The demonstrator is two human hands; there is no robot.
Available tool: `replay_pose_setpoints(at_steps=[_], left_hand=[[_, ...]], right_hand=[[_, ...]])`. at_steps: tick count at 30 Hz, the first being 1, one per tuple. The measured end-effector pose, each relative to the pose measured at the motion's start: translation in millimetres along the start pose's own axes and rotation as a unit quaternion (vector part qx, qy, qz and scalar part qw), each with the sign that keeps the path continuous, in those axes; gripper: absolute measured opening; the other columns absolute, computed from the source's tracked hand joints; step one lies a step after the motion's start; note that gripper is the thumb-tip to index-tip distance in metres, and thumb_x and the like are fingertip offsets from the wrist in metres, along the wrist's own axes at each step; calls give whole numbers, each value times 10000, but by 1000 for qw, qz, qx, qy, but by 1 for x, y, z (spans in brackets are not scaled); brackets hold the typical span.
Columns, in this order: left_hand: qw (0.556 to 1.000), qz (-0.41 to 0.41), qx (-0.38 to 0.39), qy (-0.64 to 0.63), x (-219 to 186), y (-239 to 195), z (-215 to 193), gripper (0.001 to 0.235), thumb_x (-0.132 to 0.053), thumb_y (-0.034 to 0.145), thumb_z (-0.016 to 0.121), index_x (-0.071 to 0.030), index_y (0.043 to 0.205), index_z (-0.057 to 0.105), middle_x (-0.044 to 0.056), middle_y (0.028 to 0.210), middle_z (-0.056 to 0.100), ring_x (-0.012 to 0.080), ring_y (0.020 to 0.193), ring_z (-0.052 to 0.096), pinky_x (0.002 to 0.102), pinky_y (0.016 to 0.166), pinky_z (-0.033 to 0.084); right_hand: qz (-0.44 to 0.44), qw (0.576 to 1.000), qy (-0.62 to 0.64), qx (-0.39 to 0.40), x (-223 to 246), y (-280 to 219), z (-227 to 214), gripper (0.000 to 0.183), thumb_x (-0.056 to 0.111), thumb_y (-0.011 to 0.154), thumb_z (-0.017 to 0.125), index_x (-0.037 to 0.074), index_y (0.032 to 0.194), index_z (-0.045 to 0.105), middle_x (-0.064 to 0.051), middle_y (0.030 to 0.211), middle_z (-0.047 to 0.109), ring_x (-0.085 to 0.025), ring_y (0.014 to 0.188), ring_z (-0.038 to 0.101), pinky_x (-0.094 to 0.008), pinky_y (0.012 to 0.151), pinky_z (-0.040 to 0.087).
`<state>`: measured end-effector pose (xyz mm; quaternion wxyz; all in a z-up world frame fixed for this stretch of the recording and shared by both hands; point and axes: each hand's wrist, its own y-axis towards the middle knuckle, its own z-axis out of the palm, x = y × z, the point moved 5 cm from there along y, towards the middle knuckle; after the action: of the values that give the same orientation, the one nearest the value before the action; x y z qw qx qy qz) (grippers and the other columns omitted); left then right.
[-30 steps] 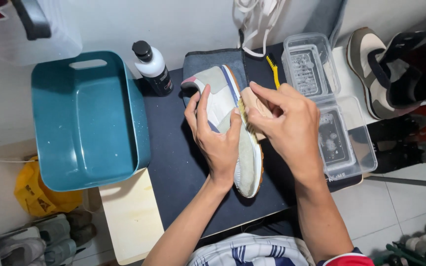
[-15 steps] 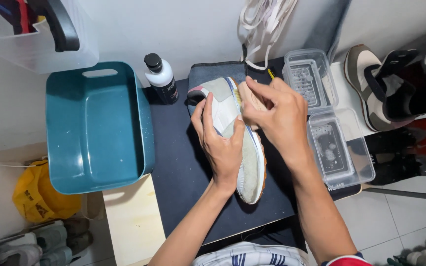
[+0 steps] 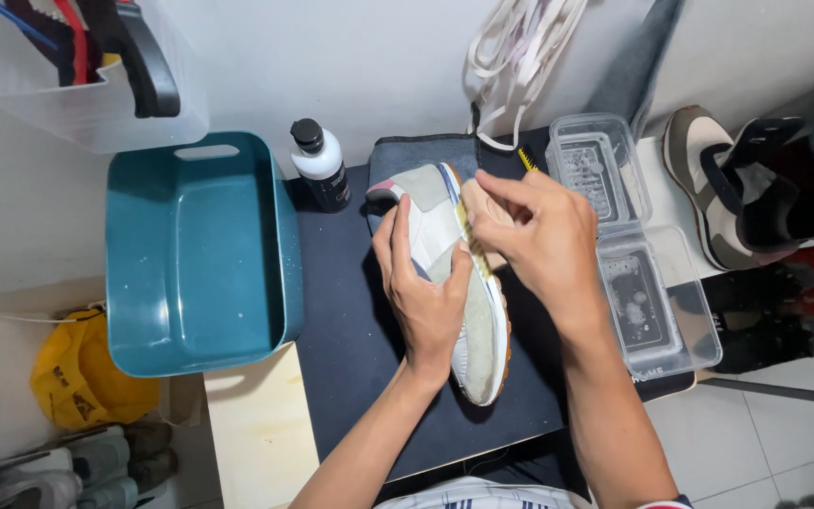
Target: The person scrubs the sole and upper of a sneaker using a brush. They rotate the shoe to clean different sides, including the heel and toe areas, while holding it over a work surface.
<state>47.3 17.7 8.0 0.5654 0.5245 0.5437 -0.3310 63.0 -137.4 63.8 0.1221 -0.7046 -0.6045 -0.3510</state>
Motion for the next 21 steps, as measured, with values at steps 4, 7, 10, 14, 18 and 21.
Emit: replay_pose_setpoints(at_steps=[4, 7, 10, 14, 18, 21], left_hand=[[1000, 10, -3, 0, -1, 1, 1, 735, -126, 781, 767, -48, 1470, 521, 174, 1395, 512, 387, 1291, 549, 552, 1095, 419], [1000, 7, -1, -1, 0, 0, 0, 730, -125, 779, 766, -42, 1463, 528, 172, 1392, 520, 380, 1284, 558, 552, 1088, 427], [1000, 11, -1, 2, 0, 0, 1, 742, -122, 771, 773, -35, 1466, 528, 180, 1390, 526, 388, 1281, 564, 562, 1083, 431], [1000, 10, -9, -3, 2, 0, 0, 752, -113, 763, 771, -42, 1471, 530, 172, 1384, 527, 387, 1282, 562, 549, 1087, 431], [1000, 12, -17, 4, 3, 0, 1, 756, -123, 759, 772, -54, 1472, 530, 163, 1393, 524, 377, 1295, 559, 537, 1098, 431], [1000, 8, -18, 1, 3, 1, -1, 765, -123, 748, 774, -54, 1470, 532, 166, 1378, 531, 381, 1282, 566, 537, 1094, 435]], right_hand=[[-24, 999, 22, -25, -9, 40, 23, 392, 315, 756, 897, 271, 1135, 804, -24, 649, 545, -162, 622, 585, -282, 635, 476], [-33, 998, 34, -41, -8, 54, 33, 397, 289, 774, 890, 228, 1156, 799, -29, 665, 547, -153, 640, 590, -273, 631, 471], [-56, 994, 47, -78, -5, 56, 34, 404, 184, 799, 854, 177, 1197, 786, -57, 699, 561, -176, 664, 602, -304, 647, 491], [-97, 990, 26, -101, -3, 41, 24, 399, 179, 817, 857, 147, 1208, 783, -69, 737, 583, -197, 660, 629, -338, 630, 502], [-62, 998, 15, -29, -3, 11, 9, 401, 294, 759, 924, 209, 1135, 814, -46, 687, 584, -177, 612, 622, -296, 604, 496], [3, 998, 36, 55, 0, -25, -20, 410, 249, 712, 902, 220, 1112, 819, -76, 633, 597, -187, 582, 613, -297, 618, 499]])
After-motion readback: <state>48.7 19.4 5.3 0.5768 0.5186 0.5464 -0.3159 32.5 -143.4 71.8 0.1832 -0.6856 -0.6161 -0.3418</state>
